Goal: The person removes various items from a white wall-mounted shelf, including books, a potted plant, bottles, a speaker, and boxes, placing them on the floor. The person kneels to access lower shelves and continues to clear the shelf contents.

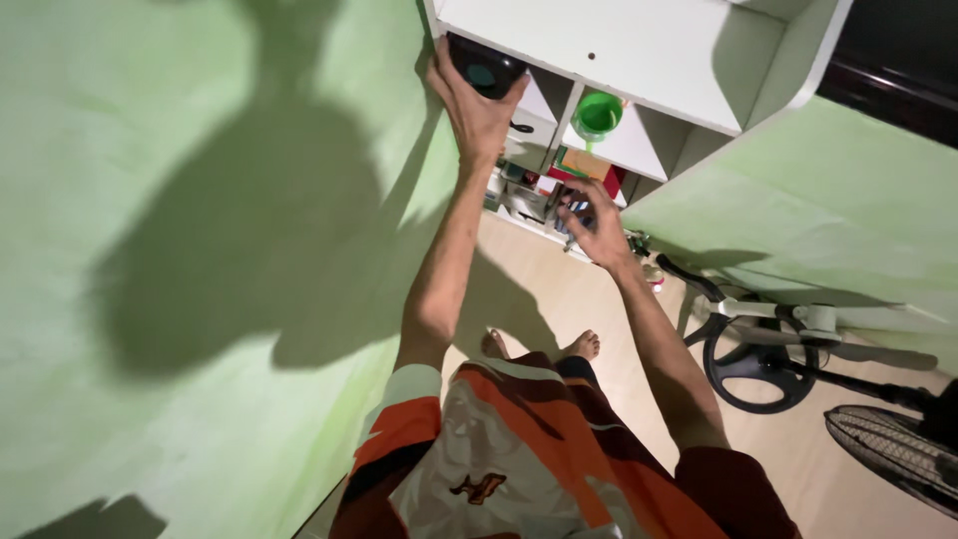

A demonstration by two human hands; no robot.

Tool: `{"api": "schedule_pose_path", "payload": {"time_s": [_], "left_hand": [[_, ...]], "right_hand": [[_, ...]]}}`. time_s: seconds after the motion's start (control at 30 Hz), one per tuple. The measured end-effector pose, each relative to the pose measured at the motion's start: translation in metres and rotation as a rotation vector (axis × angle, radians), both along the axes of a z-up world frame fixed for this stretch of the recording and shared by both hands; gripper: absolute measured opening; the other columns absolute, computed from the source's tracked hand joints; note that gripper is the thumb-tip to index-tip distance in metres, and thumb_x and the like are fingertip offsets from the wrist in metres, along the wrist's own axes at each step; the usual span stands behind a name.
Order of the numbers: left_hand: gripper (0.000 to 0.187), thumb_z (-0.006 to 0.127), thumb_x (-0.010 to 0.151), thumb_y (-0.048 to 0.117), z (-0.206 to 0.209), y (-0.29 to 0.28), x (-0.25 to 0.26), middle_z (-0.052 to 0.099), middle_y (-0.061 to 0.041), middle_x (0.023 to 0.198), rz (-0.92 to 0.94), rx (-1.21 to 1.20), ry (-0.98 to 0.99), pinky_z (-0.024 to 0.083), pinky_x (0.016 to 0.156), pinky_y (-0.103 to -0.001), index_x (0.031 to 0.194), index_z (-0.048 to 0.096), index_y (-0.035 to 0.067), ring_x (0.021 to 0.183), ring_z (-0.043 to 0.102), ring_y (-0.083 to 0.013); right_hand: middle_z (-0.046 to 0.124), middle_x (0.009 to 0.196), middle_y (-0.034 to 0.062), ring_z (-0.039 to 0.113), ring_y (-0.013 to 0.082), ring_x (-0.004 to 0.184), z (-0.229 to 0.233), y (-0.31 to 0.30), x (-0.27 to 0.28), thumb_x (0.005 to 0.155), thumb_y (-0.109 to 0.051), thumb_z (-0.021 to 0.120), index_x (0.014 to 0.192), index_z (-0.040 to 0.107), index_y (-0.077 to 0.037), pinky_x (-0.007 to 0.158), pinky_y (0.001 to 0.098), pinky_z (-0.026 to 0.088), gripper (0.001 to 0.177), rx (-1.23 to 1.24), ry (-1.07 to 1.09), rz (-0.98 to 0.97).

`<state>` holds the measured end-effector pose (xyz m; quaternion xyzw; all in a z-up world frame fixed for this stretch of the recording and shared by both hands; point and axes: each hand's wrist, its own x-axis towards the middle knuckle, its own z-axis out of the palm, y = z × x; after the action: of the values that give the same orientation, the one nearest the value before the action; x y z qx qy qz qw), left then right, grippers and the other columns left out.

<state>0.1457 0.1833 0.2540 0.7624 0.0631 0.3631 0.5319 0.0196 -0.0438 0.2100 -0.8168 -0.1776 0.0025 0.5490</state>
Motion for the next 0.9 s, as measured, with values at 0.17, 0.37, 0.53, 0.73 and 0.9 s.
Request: {"api": "schedule_pose_path", "payload": {"time_s": [0.17, 0.37, 0.53, 0.73, 0.9], "left_hand": [[0.123, 0.103, 0.06, 0.024, 0.002, -0.004, 0.009, 0.031, -0.026, 0.143, 0.118, 0.11, 0.056, 0.043, 0.112, -0.057, 0.153, 0.024, 0.003, 0.132, 0.041, -0.0463], [0.116, 0.1, 0.064, 0.021, -0.002, -0.005, -0.001, 0.039, -0.024, 0.141, 0.025, -0.01, 0.044, 0.044, 0.115, -0.055, 0.152, 0.026, 0.002, 0.133, 0.047, -0.0435], [0.118, 0.098, 0.062, 0.021, -0.003, 0.003, -0.045, 0.042, -0.024, 0.145, -0.069, -0.219, 0.131, 0.045, 0.112, -0.05, 0.153, 0.025, 0.001, 0.133, 0.05, -0.0391], [0.115, 0.098, 0.067, 0.018, -0.003, 0.009, -0.142, 0.043, -0.025, 0.146, -0.121, -0.144, 0.153, 0.04, 0.119, -0.048, 0.154, 0.026, -0.001, 0.138, 0.047, -0.0375], [0.114, 0.097, 0.061, 0.018, -0.005, 0.004, -0.179, 0.043, -0.022, 0.141, -0.199, -0.12, 0.209, 0.045, 0.114, -0.048, 0.15, 0.029, 0.0, 0.133, 0.049, -0.036]], "right_hand": [[0.059, 0.132, 0.0158, 0.069, 0.0228, 0.108, 0.004, -0.005, 0.002, 0.096, -0.011, 0.071, 0.131, 0.06, -0.002, 0.081, 0.0323, 0.061, 0.038, -0.065, 0.03, -0.016], [0.056, 0.133, 0.019, 0.068, 0.0263, 0.107, -0.004, -0.02, -0.007, 0.096, -0.013, 0.071, 0.133, 0.058, 0.001, 0.084, 0.0345, 0.062, 0.042, -0.054, -0.024, -0.008], [0.06, 0.131, 0.017, 0.071, 0.0254, 0.106, -0.003, -0.015, -0.019, 0.092, -0.016, 0.077, 0.145, 0.05, -0.006, 0.086, 0.035, 0.062, 0.06, -0.032, 0.149, -0.066], [0.027, 0.165, 0.0247, 0.04, 0.0381, 0.149, 0.015, 0.029, -0.026, 0.074, -0.021, 0.099, 0.164, 0.011, -0.005, 0.12, 0.0499, 0.042, 0.127, -0.025, -0.161, 0.028], [0.012, 0.171, 0.0276, 0.032, 0.0407, 0.155, 0.029, 0.063, -0.033, 0.069, -0.018, 0.098, 0.166, -0.002, -0.005, 0.126, 0.0488, 0.039, 0.14, 0.145, -0.028, 0.176]]}}
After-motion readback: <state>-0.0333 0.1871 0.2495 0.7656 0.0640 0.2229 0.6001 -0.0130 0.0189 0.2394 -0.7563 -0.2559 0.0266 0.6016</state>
